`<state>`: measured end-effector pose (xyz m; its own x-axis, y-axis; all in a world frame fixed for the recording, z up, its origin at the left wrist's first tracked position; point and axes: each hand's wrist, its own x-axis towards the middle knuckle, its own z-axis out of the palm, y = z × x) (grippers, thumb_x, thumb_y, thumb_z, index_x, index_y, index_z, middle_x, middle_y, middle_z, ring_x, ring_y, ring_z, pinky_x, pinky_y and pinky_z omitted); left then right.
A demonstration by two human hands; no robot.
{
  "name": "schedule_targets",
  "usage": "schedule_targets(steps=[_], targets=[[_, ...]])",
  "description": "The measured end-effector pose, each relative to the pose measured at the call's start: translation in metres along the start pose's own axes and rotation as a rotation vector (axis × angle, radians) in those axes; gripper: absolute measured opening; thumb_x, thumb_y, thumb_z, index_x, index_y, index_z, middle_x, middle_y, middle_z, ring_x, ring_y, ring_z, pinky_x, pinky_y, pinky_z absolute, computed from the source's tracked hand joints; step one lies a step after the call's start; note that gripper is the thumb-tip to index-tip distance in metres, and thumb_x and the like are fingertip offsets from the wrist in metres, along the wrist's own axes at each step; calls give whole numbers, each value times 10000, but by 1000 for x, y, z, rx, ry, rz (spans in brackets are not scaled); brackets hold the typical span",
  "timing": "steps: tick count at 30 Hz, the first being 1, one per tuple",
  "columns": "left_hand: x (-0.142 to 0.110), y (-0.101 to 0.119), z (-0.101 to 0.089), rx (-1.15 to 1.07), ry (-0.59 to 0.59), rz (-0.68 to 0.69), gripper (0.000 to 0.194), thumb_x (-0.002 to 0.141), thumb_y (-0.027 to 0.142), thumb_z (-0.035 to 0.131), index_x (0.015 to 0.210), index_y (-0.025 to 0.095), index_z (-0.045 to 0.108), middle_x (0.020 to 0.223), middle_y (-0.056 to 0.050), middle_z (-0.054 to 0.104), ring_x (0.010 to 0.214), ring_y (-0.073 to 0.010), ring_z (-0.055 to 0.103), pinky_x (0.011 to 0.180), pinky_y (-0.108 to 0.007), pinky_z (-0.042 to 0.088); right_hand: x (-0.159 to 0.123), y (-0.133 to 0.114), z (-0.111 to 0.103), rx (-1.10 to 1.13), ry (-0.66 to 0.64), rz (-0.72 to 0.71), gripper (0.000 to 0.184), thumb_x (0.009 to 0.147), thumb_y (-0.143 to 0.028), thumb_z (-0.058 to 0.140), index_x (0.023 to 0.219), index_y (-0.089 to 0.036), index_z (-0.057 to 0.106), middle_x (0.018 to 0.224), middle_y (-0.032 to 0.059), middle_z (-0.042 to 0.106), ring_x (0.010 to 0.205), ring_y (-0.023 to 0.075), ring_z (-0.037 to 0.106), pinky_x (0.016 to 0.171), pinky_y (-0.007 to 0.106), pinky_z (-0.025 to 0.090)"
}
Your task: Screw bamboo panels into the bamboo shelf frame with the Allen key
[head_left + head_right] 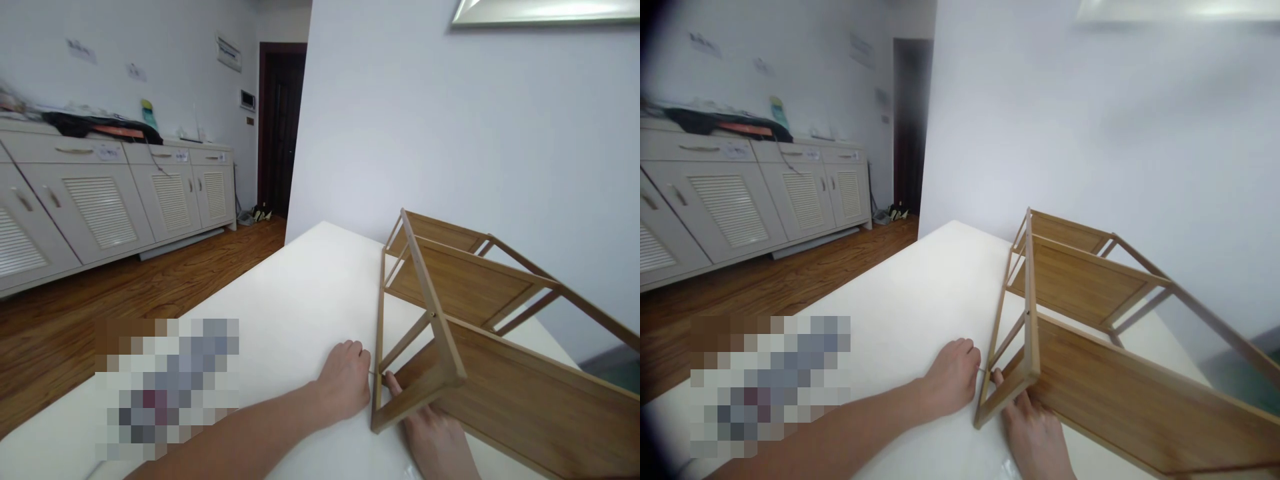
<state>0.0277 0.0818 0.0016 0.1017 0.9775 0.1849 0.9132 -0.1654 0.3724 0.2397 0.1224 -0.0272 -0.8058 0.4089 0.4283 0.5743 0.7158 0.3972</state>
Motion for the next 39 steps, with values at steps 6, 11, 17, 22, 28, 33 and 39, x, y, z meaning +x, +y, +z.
schedule_targets(steps=[6,11,17,22,28,33,39], targets=[[0,1,-6,-14,-19,6,176,748,131,526,902,153,607,933,-118,608,894,-257,552,774,-393,467,-4,3,6,39,-12,-23,851,701,31,412,1495,-255,304,957,76,727,608,181,661,621,275,569],[-1,2,-7,-28,-7,16,185,749,110,502,891,151,614,921,-108,618,897,-256,562,787,-397,465,-1,4,0,85,0,-34,777,734,13,405,1470,-232,358,996,87,725,643,182,668,607,260,571],[0,-1,1,-52,28,34,149,793,123,490,869,159,613,903,-98,623,885,-248,568,781,-389,463,6,3,-16,133,-61,-32,788,734,21,393,1474,-245,347,931,67,733,638,177,672,598,252,569],[0,-3,7,-79,61,51,142,826,136,479,870,166,611,895,-83,627,886,-240,572,801,-390,458,8,2,-21,157,-72,-17,797,727,25,387,1478,-240,340,967,70,730,625,172,672,574,250,559],[-1,-4,6,-94,53,90,163,870,154,456,875,168,618,898,-75,626,886,-228,575,814,-380,451,5,5,-18,240,-2,4,645,795,-14,381,1406,-216,431,967,63,717,698,171,685,610,252,552],[0,-6,9,-130,58,92,195,893,158,435,882,179,628,882,-61,627,882,-218,572,809,-362,448,5,4,-20,392,203,89,311,899,-107,407,1172,-165,545,729,16,666,603,139,629,590,221,497],[0,-5,12,-168,90,114,210,894,137,414,832,183,609,850,-50,619,846,-214,567,791,-362,445,6,-1,-22,384,171,124,258,906,-74,382,1102,-157,528,720,9,630,578,118,559,557,223,395]])
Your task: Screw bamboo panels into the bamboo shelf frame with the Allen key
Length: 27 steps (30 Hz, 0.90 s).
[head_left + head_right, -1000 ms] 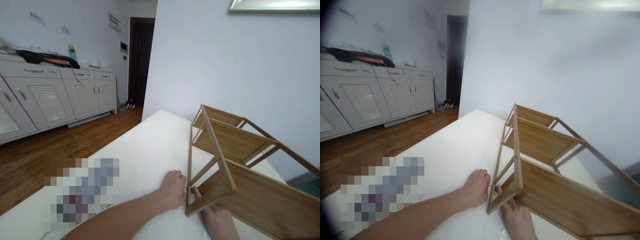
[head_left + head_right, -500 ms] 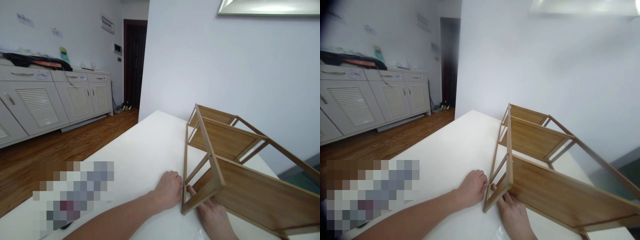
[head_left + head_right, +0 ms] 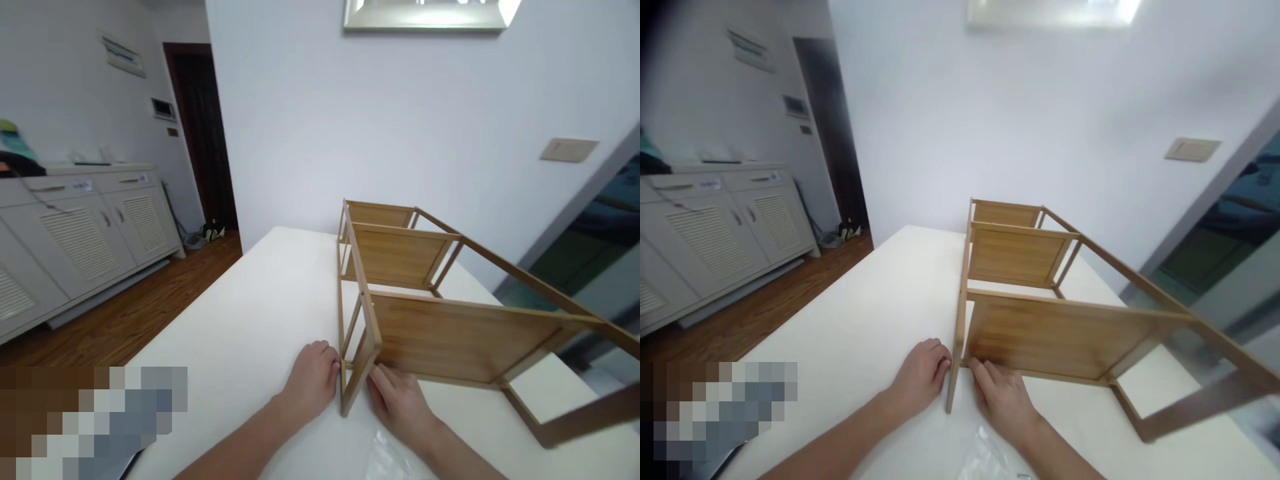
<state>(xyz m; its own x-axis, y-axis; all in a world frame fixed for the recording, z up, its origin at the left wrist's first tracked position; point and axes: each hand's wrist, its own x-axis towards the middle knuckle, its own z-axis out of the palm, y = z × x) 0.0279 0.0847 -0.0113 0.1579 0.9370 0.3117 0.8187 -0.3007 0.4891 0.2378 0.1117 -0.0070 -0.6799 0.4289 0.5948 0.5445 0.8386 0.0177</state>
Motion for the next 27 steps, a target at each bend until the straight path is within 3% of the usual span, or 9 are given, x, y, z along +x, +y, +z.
schedule_targets(steps=[7,13,18,27], targets=[[0,-11,5,-99,-44,22,228,900,177,418,849,194,639,874,-63,644,874,-222,598,805,-363,470,-3,-3,-3,-28,-159,116,169,874,-79,405,915,-178,535,725,9,609,625,138,536,579,259,342],[-2,-24,12,-142,-10,13,197,876,256,471,883,213,664,918,-68,660,913,-241,612,821,-380,487,-2,-5,-10,-31,-300,158,126,816,-116,479,910,-181,529,805,34,643,655,148,550,570,276,317],[-2,-23,12,-120,-12,-33,204,883,325,487,820,221,650,857,-60,660,874,-249,607,798,-391,483,-1,-4,-11,-1,-318,166,102,836,-146,474,913,-178,531,822,40,650,661,152,565,555,282,309],[-2,-17,10,-191,-28,-69,141,844,252,492,841,212,627,832,-48,663,821,-224,615,750,-355,491,-1,-3,-10,22,-319,186,122,831,-141,470,914,-178,552,798,39,633,654,150,544,567,283,321]])
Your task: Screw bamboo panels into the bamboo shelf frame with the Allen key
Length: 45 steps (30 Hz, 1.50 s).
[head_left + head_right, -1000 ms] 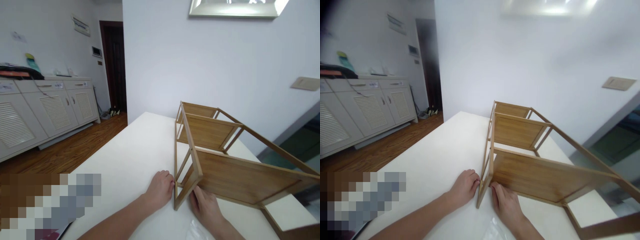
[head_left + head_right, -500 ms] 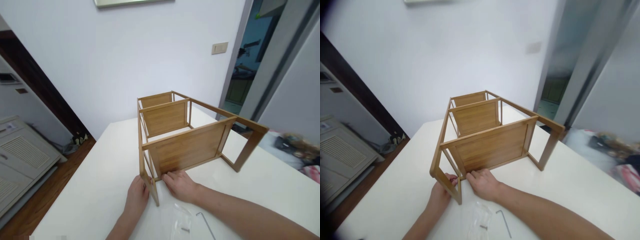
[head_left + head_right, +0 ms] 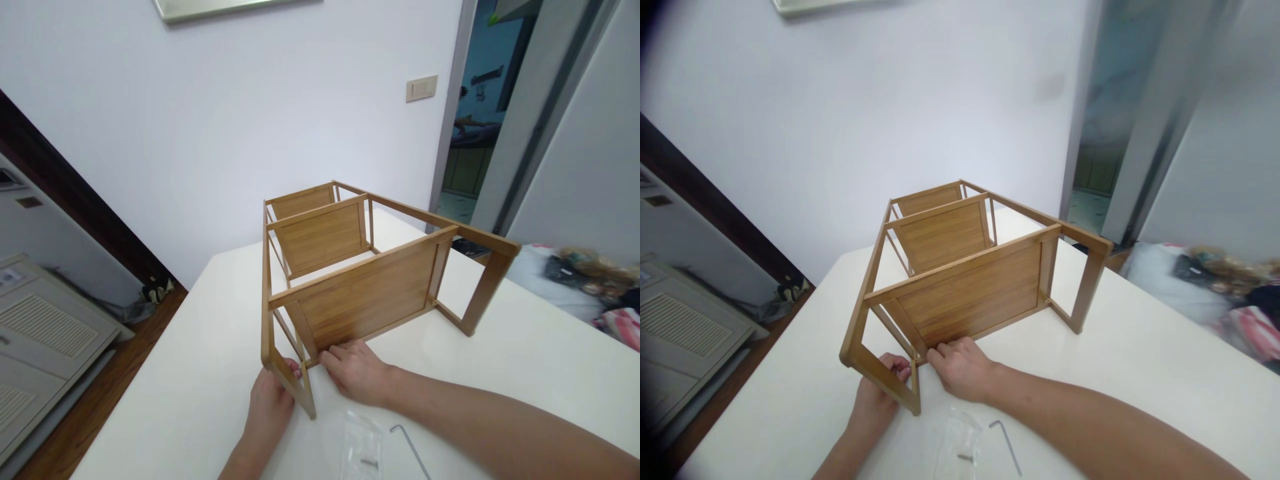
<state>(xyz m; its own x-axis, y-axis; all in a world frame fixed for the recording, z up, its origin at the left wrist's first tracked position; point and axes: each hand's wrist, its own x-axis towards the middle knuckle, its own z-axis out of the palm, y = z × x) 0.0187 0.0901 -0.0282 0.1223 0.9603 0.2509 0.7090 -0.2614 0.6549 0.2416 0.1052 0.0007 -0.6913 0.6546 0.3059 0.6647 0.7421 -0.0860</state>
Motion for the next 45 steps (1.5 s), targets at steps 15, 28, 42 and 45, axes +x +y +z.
schedule_targets(steps=[15,28,42,45], targets=[[3,-5,0,-2,-9,62,191,850,262,497,831,211,679,877,-71,676,879,-238,634,806,-384,512,0,0,0,-59,-1,-67,151,857,-150,476,976,-175,565,816,37,628,668,153,555,585,287,344],[2,9,-4,-42,45,-77,152,837,248,533,847,185,671,796,-41,679,731,-199,633,696,-322,506,1,0,0,-76,-16,-107,246,876,-139,483,1097,-162,590,828,49,643,679,159,558,608,293,366],[3,0,2,68,55,74,151,816,210,521,778,199,666,892,-83,652,860,-243,602,778,-403,510,1,-8,-6,-268,30,-191,390,929,-172,436,1312,-128,490,784,67,640,625,170,564,544,314,341],[4,-1,2,30,32,54,144,810,198,516,752,202,649,842,-66,650,840,-235,613,768,-387,512,4,-12,-4,-298,4,-147,488,892,-188,479,1372,-117,422,771,73,644,560,167,550,492,309,288]])
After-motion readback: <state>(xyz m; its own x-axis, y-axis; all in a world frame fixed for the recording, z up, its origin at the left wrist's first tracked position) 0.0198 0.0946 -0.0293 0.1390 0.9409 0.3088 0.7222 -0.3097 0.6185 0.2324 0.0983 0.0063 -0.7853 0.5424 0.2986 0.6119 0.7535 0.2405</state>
